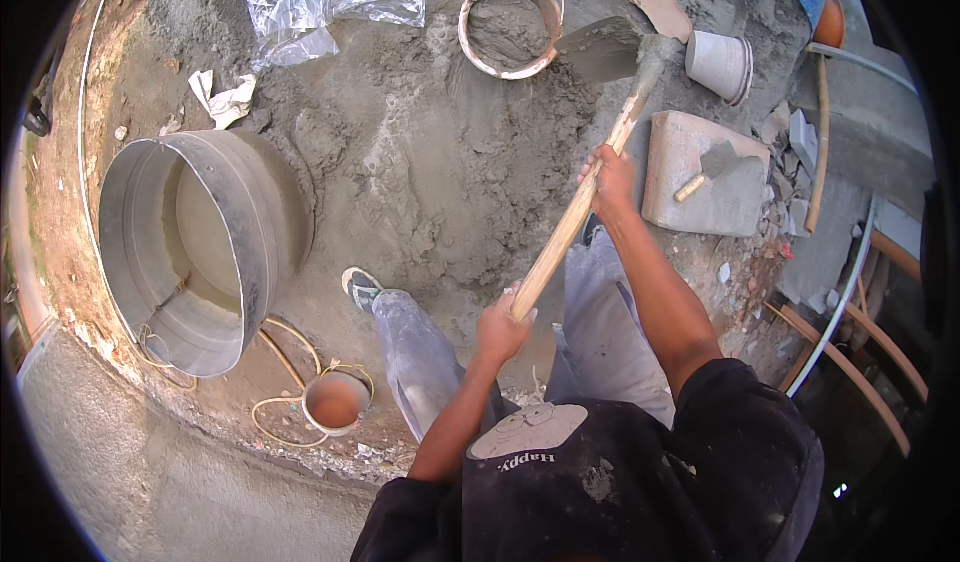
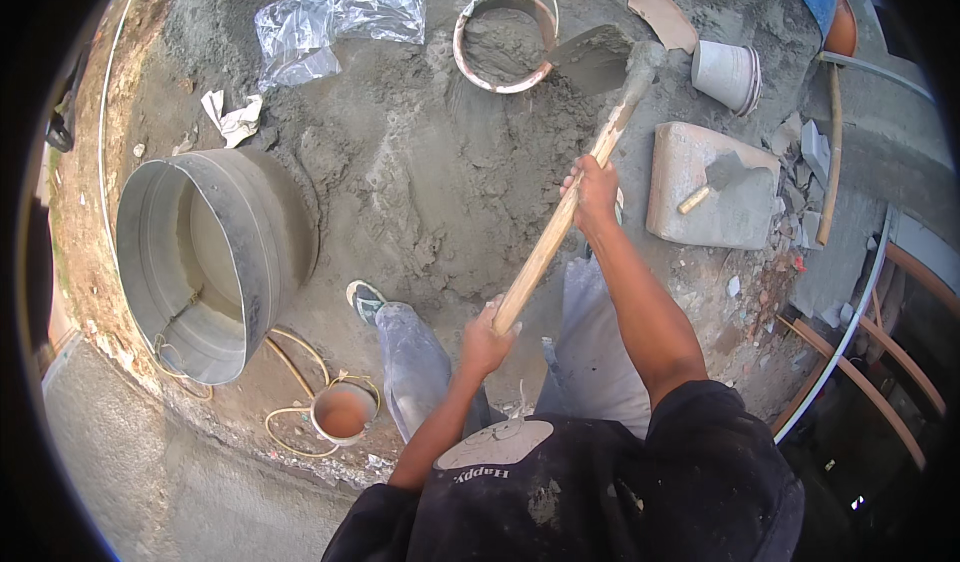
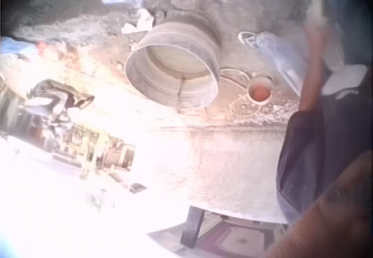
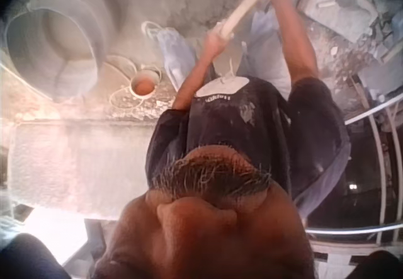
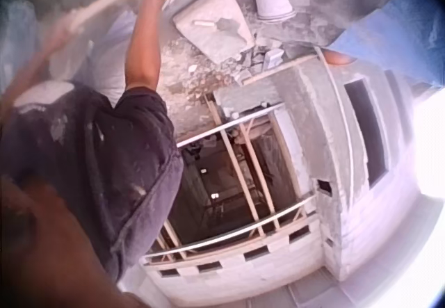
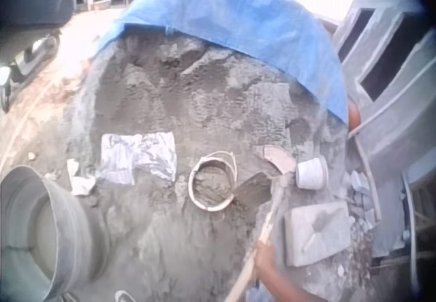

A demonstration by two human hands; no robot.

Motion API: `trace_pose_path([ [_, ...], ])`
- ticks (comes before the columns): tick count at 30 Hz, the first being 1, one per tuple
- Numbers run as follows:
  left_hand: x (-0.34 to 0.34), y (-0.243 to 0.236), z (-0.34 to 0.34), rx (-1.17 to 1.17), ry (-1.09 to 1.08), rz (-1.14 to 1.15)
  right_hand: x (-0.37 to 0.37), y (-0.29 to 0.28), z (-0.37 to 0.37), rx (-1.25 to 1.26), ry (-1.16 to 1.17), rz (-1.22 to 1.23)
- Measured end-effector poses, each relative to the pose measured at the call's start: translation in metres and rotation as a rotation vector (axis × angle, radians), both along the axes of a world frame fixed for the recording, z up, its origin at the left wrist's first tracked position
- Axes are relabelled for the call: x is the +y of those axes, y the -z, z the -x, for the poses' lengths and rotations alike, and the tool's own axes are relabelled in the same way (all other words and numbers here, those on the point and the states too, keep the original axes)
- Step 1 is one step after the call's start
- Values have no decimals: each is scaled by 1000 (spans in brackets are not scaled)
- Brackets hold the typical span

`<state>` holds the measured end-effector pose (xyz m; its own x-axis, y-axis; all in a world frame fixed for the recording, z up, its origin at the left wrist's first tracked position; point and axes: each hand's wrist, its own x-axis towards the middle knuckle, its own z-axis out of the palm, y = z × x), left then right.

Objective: The person mixes cement with a hoe, then uses a trowel to scoop cement from a bucket and apply it to a wooden frame on the ground. The person repeatedly scoops and places cement along the frame.

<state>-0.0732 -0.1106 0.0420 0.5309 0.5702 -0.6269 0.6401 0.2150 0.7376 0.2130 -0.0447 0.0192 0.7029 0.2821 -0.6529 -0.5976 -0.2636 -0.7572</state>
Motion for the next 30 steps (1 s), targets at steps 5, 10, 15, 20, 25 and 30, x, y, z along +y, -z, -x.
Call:
trace_pose_path([
  [5,1,-7,47,220,104,211,-57,101,68,198,149,229],
  [10,-1,-79,44,358,131,342,-115,166,154,672,-68,447],
  [15,20,-106,-28,50,-125,707,-128,181,129,1003,-276,366],
  [20,54,-148,-89,-222,-204,667,-96,163,74,1123,-319,209],
  [25,117,-200,-106,-359,-151,643,-15,89,13,811,-381,167],
  [30,108,-196,-38,-216,19,397,39,-4,9,467,-217,104],
])
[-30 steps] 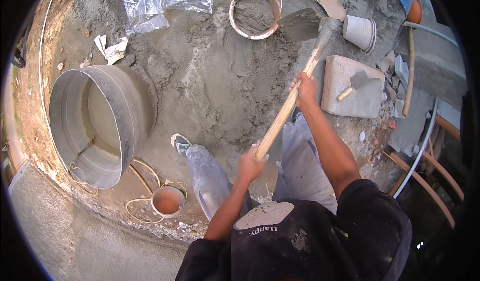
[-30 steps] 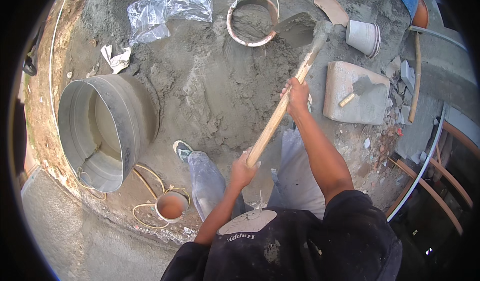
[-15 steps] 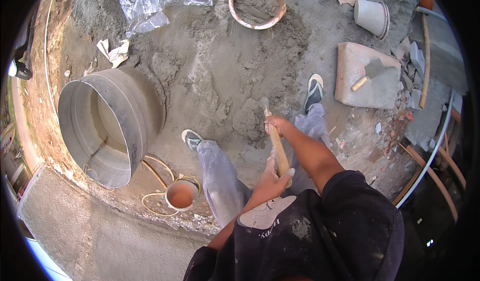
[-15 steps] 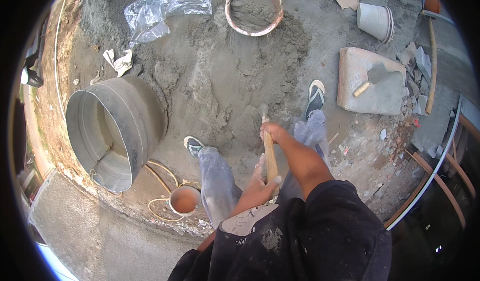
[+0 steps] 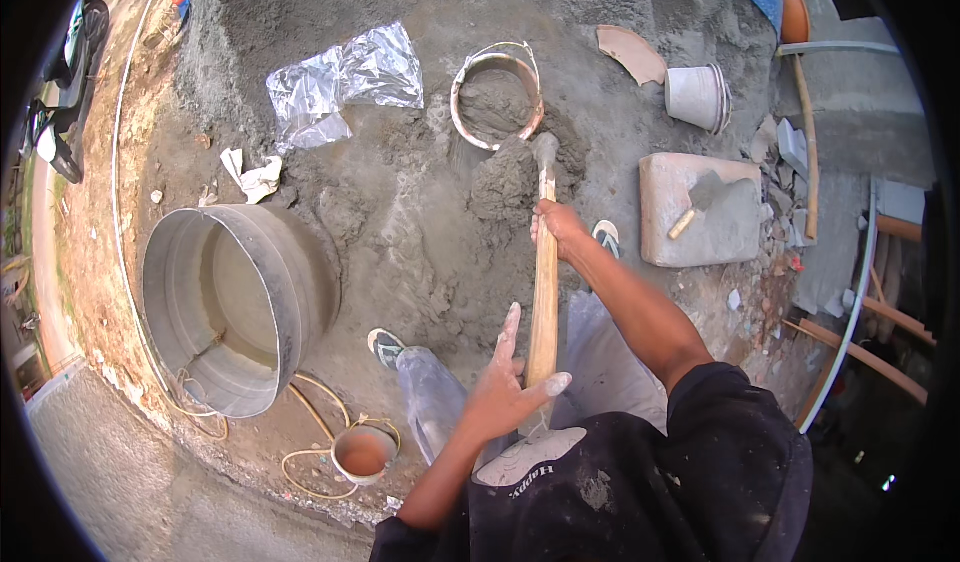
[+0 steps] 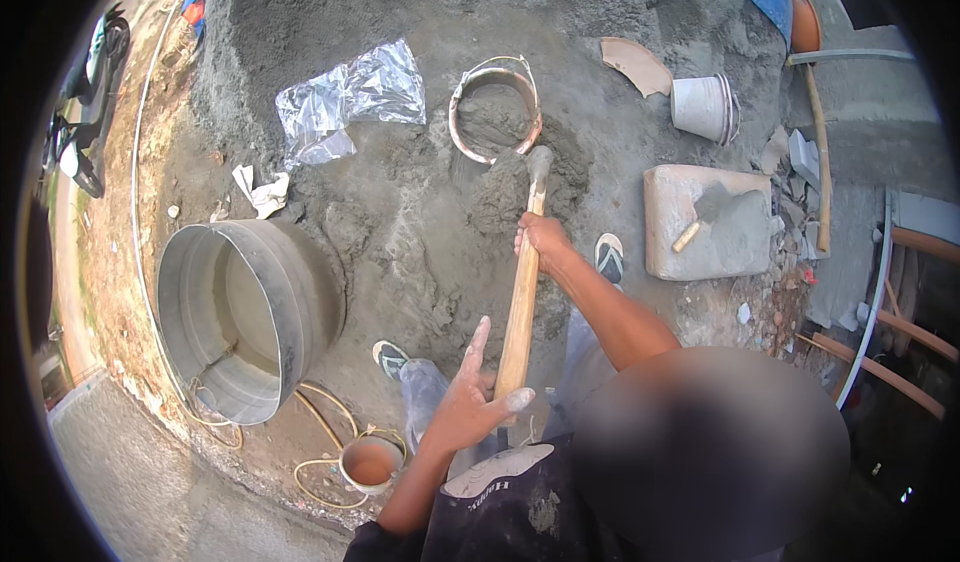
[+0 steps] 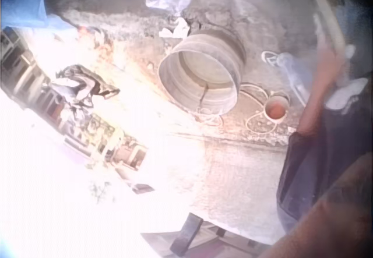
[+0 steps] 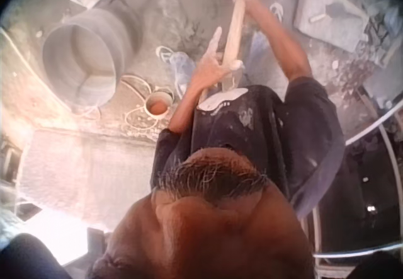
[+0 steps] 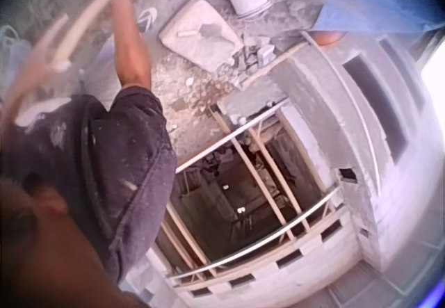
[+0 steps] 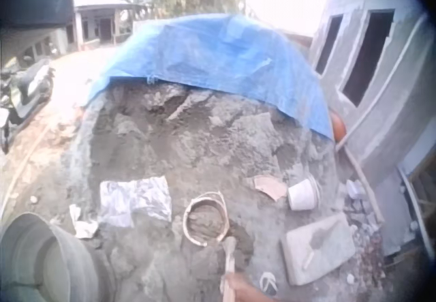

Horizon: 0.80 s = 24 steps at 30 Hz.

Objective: The person mixes cement with a hoe, then uses a trowel to scoop cement from a bucket and apply it to a wooden frame on the ground. The person repeatedly scoops and places cement along the frame.

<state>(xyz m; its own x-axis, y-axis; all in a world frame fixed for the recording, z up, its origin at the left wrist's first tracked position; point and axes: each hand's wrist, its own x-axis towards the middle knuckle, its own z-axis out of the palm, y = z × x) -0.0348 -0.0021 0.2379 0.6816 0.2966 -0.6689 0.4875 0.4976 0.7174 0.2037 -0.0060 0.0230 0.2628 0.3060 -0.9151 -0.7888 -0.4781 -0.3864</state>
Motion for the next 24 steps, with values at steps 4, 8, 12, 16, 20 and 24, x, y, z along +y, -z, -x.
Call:
trace_pose_path([
  [4,-42,112,72,381,257,-508,19,-6,40,-368,127,-129],
  [8,-42,207,87,560,243,-590,36,32,40,-163,109,-233],
  [12,-62,232,83,506,166,-648,23,21,40,-228,203,-310],
  [16,-89,207,79,331,-31,-661,5,-6,33,-239,219,-298],
  [20,-86,186,61,380,-35,-600,19,4,21,-261,189,-240],
  [24,-48,212,22,424,-55,-577,66,64,-8,-268,139,-191],
])
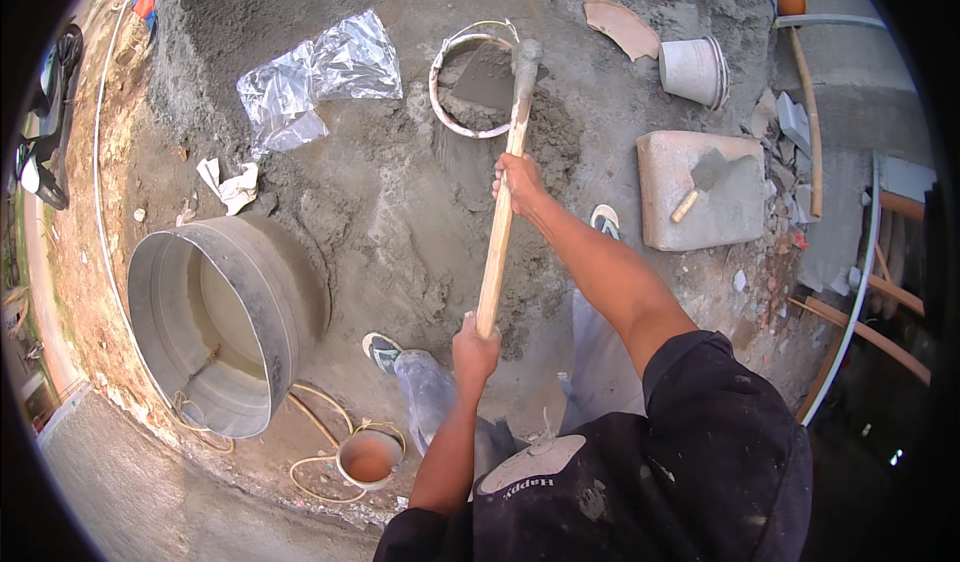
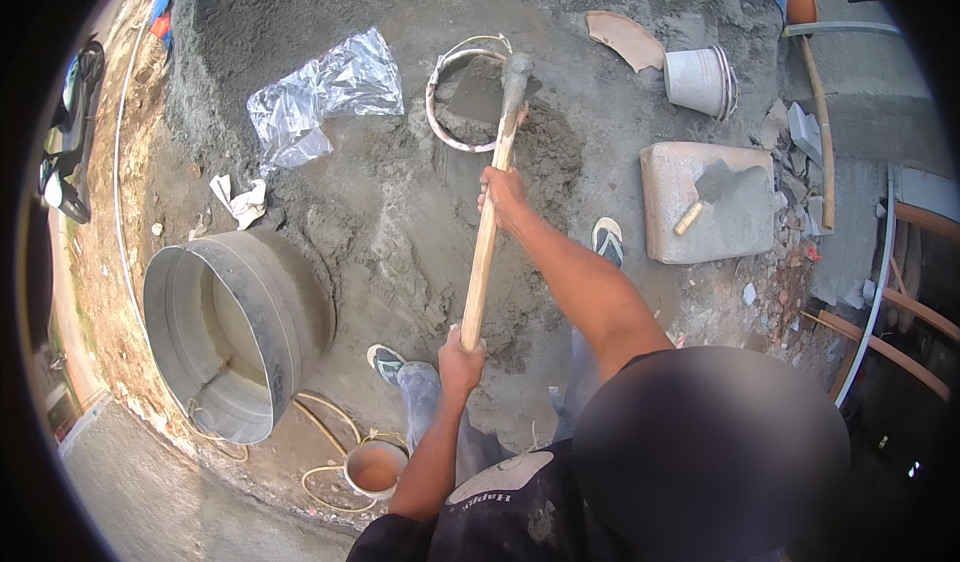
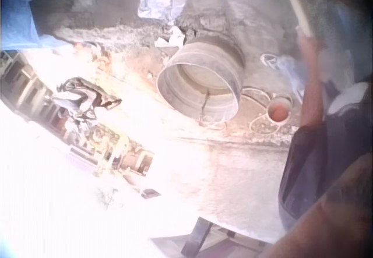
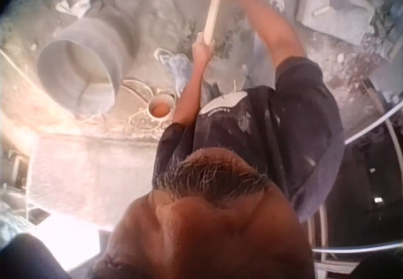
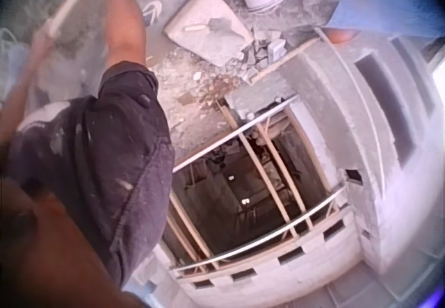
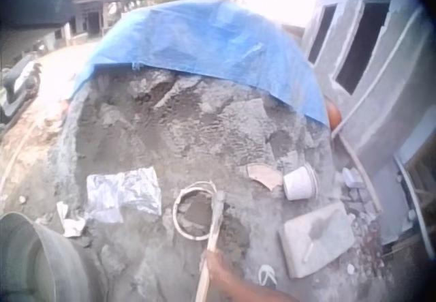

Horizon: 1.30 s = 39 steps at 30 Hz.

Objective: The person mixes cement with a hoe, then uses a trowel to scoop cement from a bucket and apply it to a wooden frame on the ground. The person repeatedly scoops and places cement along the frame.

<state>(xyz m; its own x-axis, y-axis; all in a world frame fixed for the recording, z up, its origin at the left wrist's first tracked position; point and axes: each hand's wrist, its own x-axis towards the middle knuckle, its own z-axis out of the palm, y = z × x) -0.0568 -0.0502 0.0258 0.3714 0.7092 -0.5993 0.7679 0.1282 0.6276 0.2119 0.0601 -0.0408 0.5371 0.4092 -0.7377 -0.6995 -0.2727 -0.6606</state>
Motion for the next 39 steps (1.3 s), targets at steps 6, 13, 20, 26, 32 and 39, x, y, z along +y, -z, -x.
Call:
trace_pose_path([
  [6,12,7,-1,59,37,-46,2,-9,8,-57,57,-79],
  [13,-37,-91,95,-66,100,-153,-86,-84,84,227,181,-45],
  [20,22,-171,46,286,262,-117,-103,12,124,623,221,93],
  [26,52,-132,-32,411,295,-82,-182,69,22,15,-176,312],
  [32,81,-94,-24,586,257,-116,-360,115,-229,-382,-27,1243],
  [39,45,-110,-103,698,191,-166,-423,202,-341,-200,0,1321],
])
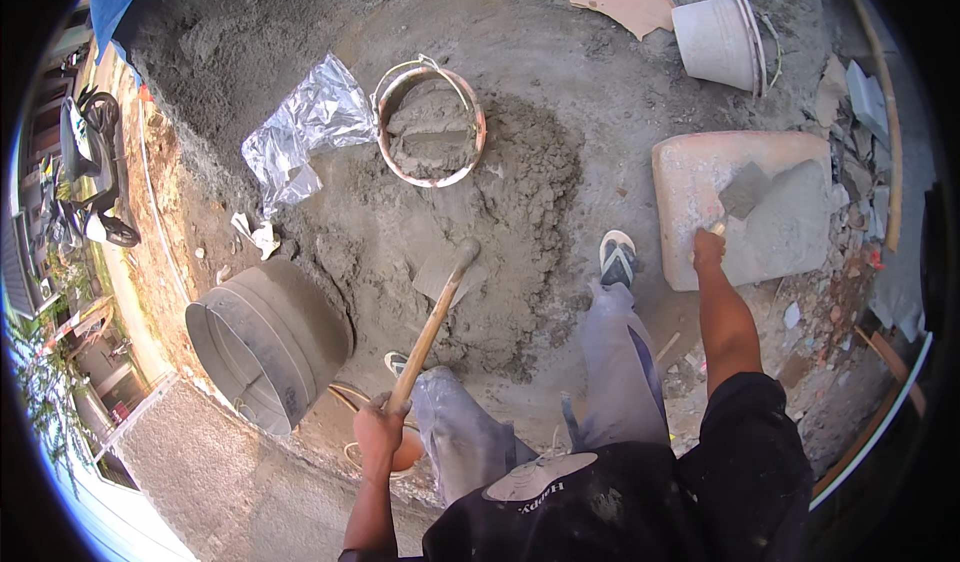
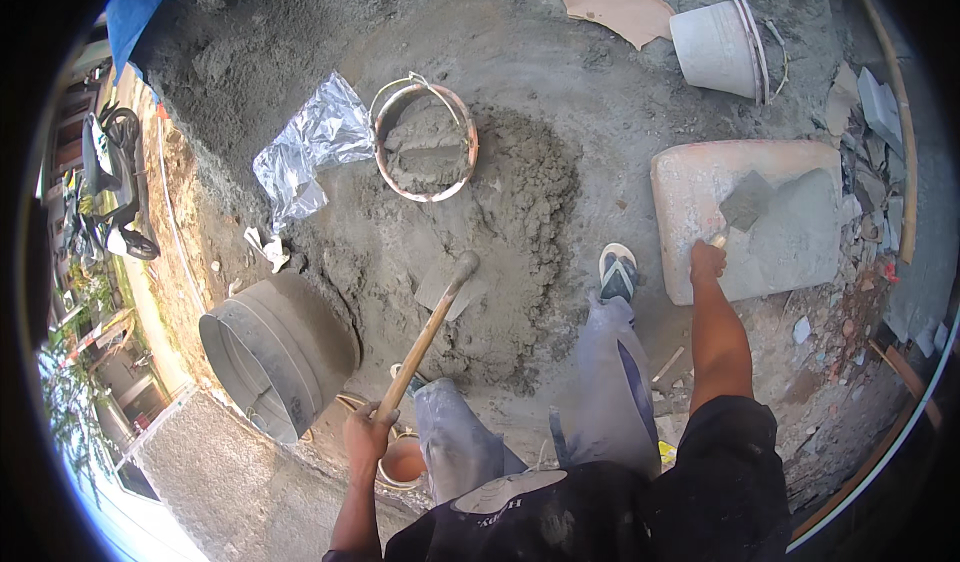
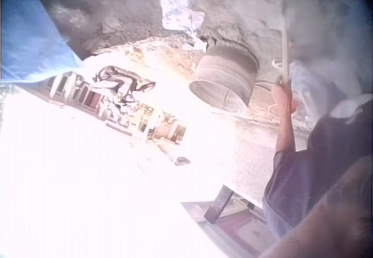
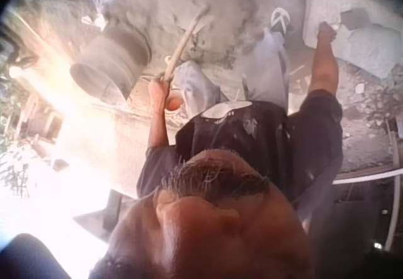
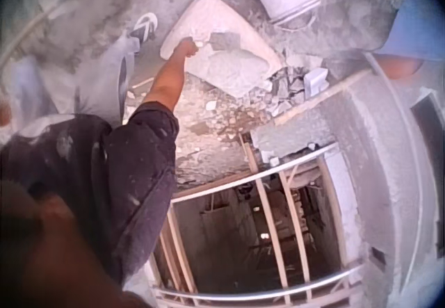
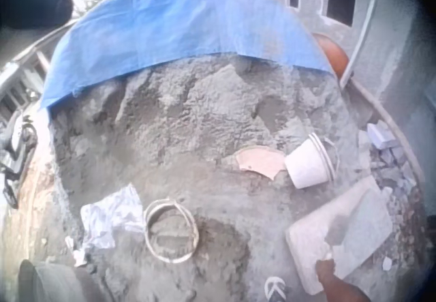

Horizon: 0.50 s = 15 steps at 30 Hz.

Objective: The person mixes cement with a hoe, then uses a trowel to scoop cement from a bucket and apply it to a wooden frame on the ground. The person repeatedly scoops and places cement along the frame.

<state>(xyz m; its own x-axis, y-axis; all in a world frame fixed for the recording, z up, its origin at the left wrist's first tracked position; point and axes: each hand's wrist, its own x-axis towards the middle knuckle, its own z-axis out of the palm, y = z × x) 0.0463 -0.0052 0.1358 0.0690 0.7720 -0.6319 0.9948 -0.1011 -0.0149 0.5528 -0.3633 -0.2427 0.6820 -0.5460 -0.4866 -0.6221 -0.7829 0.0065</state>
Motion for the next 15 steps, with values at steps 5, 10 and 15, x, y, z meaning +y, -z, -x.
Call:
trace_pose_path([
  [5,-31,1,-57,100,10,-60,1,-5,4,-318,78,-470],
  [10,-31,-2,-93,141,-49,-38,107,-98,32,-112,-337,-645],
  [15,-34,-1,-99,146,-112,-6,306,-120,49,537,-382,-1034],
])
